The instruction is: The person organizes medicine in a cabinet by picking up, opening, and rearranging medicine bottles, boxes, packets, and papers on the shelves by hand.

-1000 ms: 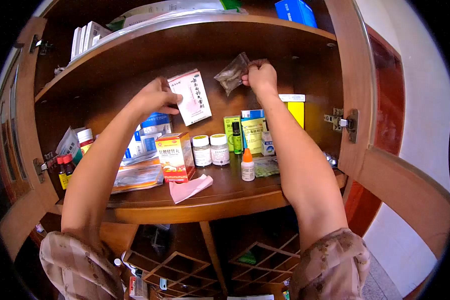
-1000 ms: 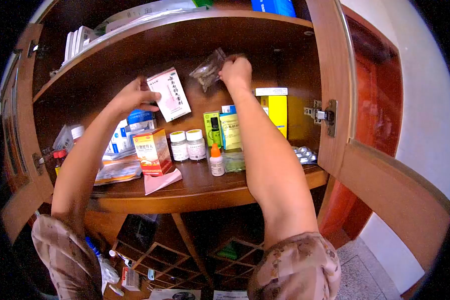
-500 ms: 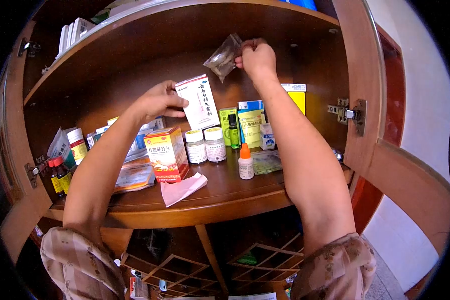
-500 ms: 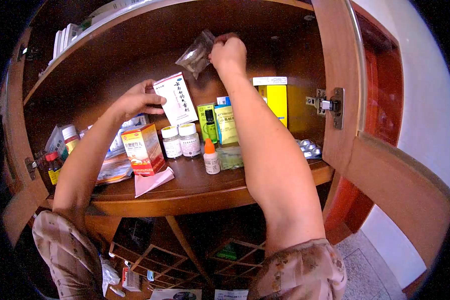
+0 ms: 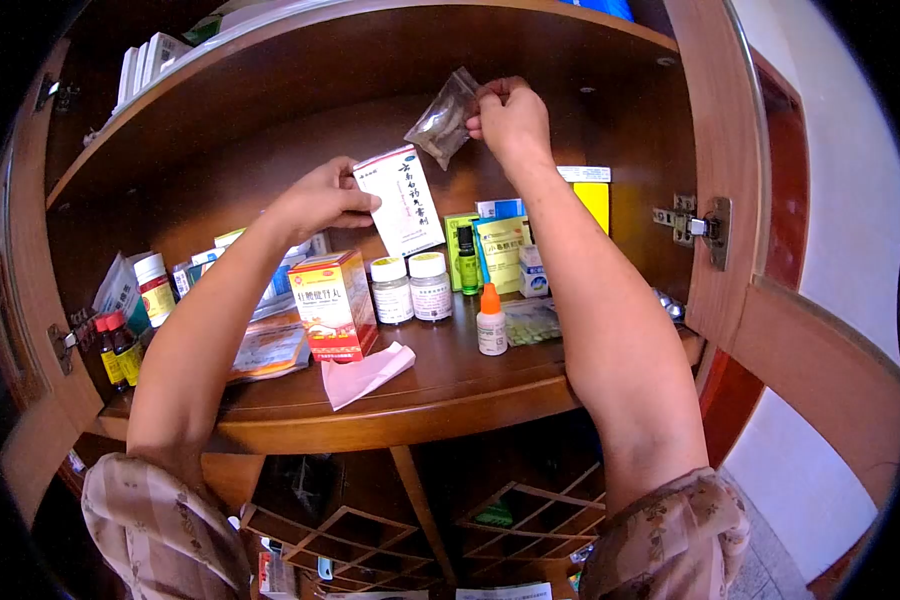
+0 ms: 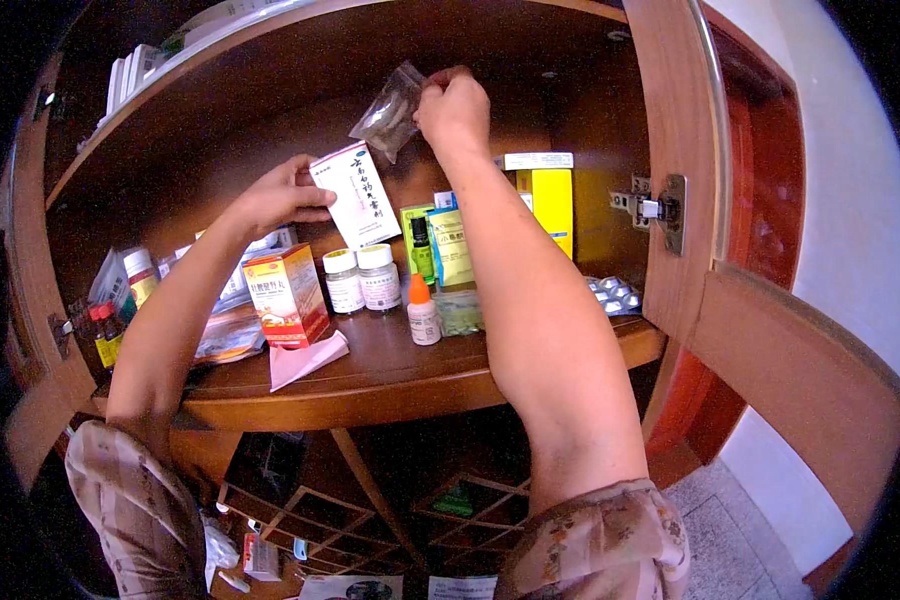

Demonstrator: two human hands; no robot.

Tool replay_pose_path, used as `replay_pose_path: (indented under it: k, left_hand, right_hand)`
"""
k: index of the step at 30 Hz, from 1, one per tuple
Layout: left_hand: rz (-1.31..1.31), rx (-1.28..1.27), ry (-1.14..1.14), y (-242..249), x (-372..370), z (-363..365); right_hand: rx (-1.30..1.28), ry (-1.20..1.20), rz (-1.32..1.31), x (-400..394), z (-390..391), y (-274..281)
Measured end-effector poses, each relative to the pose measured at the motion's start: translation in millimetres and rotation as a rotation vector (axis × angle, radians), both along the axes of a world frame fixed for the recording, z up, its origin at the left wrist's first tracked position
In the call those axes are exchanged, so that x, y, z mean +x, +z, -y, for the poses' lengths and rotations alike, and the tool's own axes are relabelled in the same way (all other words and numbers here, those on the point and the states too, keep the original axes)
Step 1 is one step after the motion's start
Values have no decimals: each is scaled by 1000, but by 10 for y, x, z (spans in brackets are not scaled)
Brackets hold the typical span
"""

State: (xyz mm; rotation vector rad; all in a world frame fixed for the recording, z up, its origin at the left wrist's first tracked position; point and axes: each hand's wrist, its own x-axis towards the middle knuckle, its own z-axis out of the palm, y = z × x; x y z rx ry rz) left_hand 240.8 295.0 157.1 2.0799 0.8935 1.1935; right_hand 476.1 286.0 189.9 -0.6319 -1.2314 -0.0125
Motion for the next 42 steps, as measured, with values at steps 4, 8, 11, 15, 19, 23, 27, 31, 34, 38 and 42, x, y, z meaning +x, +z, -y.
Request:
replay_pose_path:
  k: [4,8,11,15,19,23,27,31,34,38,42]
  left_hand:
    - [14,-12,9,-17,3,-51]
    - [87,-50,-4,-73,-41,-153]
    - [88,-34,-25,-75,-40,-132]
    - [65,-3,-24,-50,-25,-82]
    - [109,-54,-2,-90,-33,-94]
    - [15,-7,63,-59,-51,-79]
    - [40,17,46,-79,-5,24]
    - [-106,99,95,4,-68,-13]
    - [-81,101,88,-38,-43,38]
    - [24,13,96,-58,-13,10]
    - [-37,89,72,-40,106,84]
  right_hand:
    - [3,-16,17,12,-20,13]
    - [18,-42,60,30,27,7]
    - [26,-40,72,18,-28,-1]
    - [23,-18,37,10,-23,1]
    - [29,-21,42,9,-30,6]
    - [9,-26,61,-12,1,-2]
    - [-6,-11,48,-2,-18,-20]
    - [52,-46,68,9,-68,-19]
    - [53,-54,69,17,-58,-19]
    - [43,-64,80,6,-49,-21]
    - [37,-95,86,5,-54,-10]
